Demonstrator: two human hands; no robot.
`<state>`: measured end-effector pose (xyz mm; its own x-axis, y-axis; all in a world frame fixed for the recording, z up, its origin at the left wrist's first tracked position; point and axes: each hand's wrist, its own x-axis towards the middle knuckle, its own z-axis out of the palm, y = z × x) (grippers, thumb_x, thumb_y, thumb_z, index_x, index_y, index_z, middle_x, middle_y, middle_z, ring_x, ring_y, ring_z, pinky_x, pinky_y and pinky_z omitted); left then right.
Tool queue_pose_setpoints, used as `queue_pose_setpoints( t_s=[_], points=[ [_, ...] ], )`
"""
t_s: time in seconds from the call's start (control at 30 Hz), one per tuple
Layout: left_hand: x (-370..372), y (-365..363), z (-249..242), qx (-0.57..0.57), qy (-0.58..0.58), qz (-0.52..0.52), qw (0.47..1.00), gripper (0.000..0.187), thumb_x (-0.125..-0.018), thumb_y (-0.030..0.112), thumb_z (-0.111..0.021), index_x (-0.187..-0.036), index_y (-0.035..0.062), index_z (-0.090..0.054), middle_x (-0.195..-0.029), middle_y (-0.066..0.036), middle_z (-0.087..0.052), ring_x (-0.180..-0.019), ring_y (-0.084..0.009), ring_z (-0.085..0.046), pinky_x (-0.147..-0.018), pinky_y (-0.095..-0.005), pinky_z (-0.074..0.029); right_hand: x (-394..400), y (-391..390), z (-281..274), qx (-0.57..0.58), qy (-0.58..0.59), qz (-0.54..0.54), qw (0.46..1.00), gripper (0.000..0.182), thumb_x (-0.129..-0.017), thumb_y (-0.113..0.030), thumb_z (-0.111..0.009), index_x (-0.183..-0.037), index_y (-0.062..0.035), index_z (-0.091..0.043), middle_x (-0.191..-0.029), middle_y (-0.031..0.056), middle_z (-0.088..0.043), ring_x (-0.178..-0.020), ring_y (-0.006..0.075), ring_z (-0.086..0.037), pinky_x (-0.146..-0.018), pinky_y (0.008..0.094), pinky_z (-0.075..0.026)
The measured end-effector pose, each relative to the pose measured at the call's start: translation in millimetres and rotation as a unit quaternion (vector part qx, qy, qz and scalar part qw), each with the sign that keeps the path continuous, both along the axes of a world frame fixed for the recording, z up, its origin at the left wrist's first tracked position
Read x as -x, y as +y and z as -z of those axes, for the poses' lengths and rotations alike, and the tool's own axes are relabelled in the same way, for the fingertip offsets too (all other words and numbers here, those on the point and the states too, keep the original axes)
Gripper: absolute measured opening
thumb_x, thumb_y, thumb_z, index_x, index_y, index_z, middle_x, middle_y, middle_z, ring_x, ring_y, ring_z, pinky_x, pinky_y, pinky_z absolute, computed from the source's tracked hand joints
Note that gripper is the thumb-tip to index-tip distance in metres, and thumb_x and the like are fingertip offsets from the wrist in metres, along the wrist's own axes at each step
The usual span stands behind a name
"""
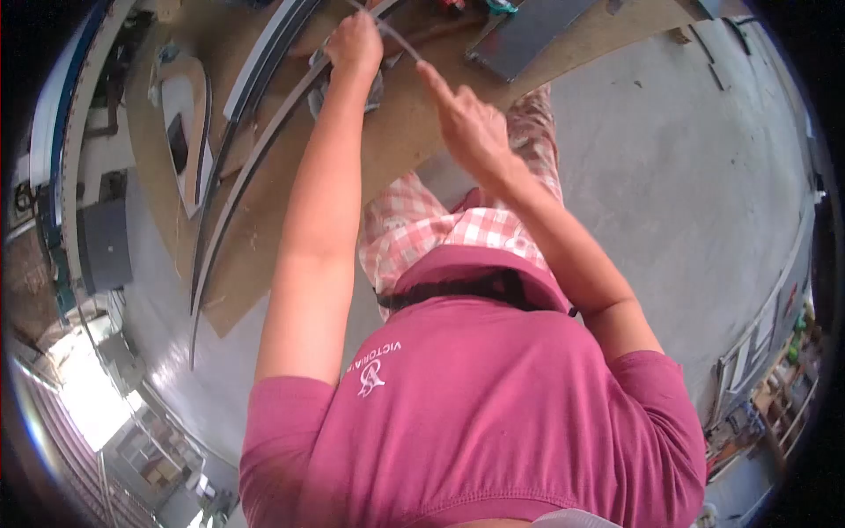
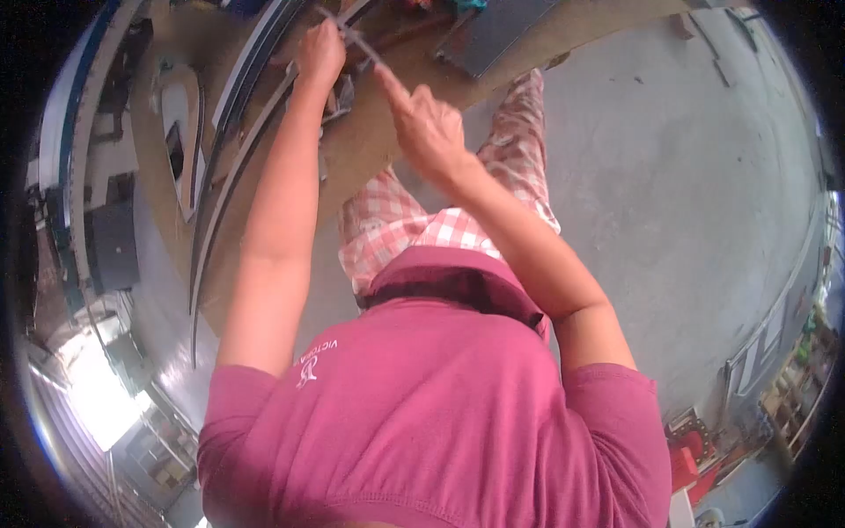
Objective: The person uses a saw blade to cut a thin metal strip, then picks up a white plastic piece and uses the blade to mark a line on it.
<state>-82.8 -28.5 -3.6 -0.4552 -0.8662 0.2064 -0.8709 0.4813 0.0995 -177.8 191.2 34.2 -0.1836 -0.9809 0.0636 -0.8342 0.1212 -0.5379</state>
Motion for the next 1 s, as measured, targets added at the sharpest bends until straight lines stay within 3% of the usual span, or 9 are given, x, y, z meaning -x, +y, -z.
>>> queue_pose_setpoints(
  t_s=[0.03,0.1,0.23,0.3,0.37,0.4,0.43,0.6,1.0],
  points=[
    [-0.1,-0.3,1.7,-0.009,-0.007,-0.009,1.000,0.024,-0.087,0.015,-0.043,-0.091,0.0047,-0.064,-0.094,-0.018,-0.065,-0.089,-0.0386,-0.063,-0.076,-0.0477,-0.052,-0.3,-4.1,0.8,0.003,0.022,0.008,1.000,0.064,-0.081,-0.001,-0.045,-0.139,-0.0214,-0.032,-0.085,0.0212,-0.057,-0.072,0.0367,-0.063,-0.059,0.0430,-0.051],
    [4.0,4.9,-5.8,-0.082,-0.009,-0.069,0.994,0.024,-0.091,0.011,-0.042,-0.110,0.0001,-0.054,-0.112,-0.020,-0.057,-0.106,-0.0328,-0.055,-0.091,-0.0444,-0.043,-0.6,-9.9,2.4,0.011,0.016,-0.003,1.000,0.064,-0.080,-0.002,-0.046,-0.139,-0.0223,-0.031,-0.086,0.0219,-0.057,-0.073,0.0373,-0.063,-0.060,0.0432,-0.051],
    [9.0,10.5,-10.7,-0.079,-0.016,-0.078,0.994,0.023,-0.091,0.011,-0.040,-0.104,0.0018,-0.056,-0.106,-0.021,-0.059,-0.101,-0.0347,-0.057,-0.086,-0.0454,-0.047,3.0,0.8,1.0,-0.013,-0.002,-0.002,1.000,0.057,-0.089,-0.008,-0.039,-0.141,-0.0279,-0.027,-0.088,0.0230,-0.057,-0.074,0.0387,-0.061,-0.067,0.0471,-0.048],
    [8.1,14.8,-7.5,-0.006,-0.007,-0.076,0.997,0.023,-0.091,0.012,-0.039,-0.101,0.0030,-0.058,-0.104,-0.019,-0.061,-0.099,-0.0339,-0.059,-0.082,-0.0448,-0.049,1.2,6.7,3.1,-0.012,0.001,0.007,1.000,0.055,-0.090,-0.011,-0.039,-0.141,-0.0275,-0.026,-0.090,0.0234,-0.058,-0.075,0.0394,-0.061,-0.066,0.0467,-0.048],
    [6.5,16.1,-9.8,0.008,-0.021,-0.072,0.997,0.022,-0.091,0.012,-0.041,-0.102,0.0029,-0.057,-0.104,-0.018,-0.061,-0.099,-0.0340,-0.059,-0.081,-0.0454,-0.049,0.6,-4.7,1.8,-0.003,0.000,0.003,1.000,0.061,-0.085,-0.006,-0.042,-0.141,-0.0263,-0.027,-0.090,0.0235,-0.058,-0.075,0.0387,-0.062,-0.065,0.0458,-0.049],
    [8.3,13.3,-14.0,-0.042,-0.039,-0.079,0.995,0.022,-0.091,0.013,-0.042,-0.105,0.0034,-0.056,-0.106,-0.017,-0.061,-0.100,-0.0340,-0.059,-0.083,-0.0461,-0.048,1.4,-9.7,0.3,0.009,0.004,0.003,1.000,0.068,-0.080,-0.001,-0.045,-0.141,-0.0251,-0.027,-0.091,0.0236,-0.058,-0.075,0.0381,-0.063,-0.063,0.0448,-0.050],
    [11.0,11.9,-18.2,-0.091,-0.054,-0.086,0.991,0.022,-0.091,0.014,-0.043,-0.107,0.0039,-0.055,-0.108,-0.016,-0.060,-0.102,-0.0341,-0.058,-0.084,-0.0467,-0.047,1.3,-11.3,0.9,0.011,0.005,0.002,1.000,0.068,-0.080,-0.001,-0.045,-0.141,-0.0251,-0.027,-0.091,0.0236,-0.058,-0.075,0.0381,-0.063,-0.063,0.0448,-0.050],
    [13.3,11.6,-13.4,-0.045,-0.050,-0.100,0.993,0.021,-0.091,0.014,-0.043,-0.106,0.0050,-0.056,-0.107,-0.015,-0.061,-0.101,-0.0323,-0.059,-0.084,-0.0453,-0.048,0.7,2.9,-0.1,-0.020,0.004,0.000,1.000,0.066,-0.081,-0.002,-0.043,-0.141,-0.0235,-0.027,-0.091,0.0246,-0.058,-0.076,0.0387,-0.063,-0.065,0.0452,-0.050],
    [11.0,11.1,-11.4,-0.054,-0.031,-0.097,0.993,0.020,-0.091,0.013,-0.044,-0.103,0.0043,-0.057,-0.104,-0.017,-0.062,-0.100,-0.0335,-0.060,-0.084,-0.0451,-0.048,2.5,4.1,1.8,-0.016,-0.009,-0.003,1.000,0.064,-0.082,-0.001,-0.040,-0.141,-0.0224,-0.028,-0.092,0.0251,-0.058,-0.079,0.0404,-0.062,-0.067,0.0464,-0.049]
  ],
)
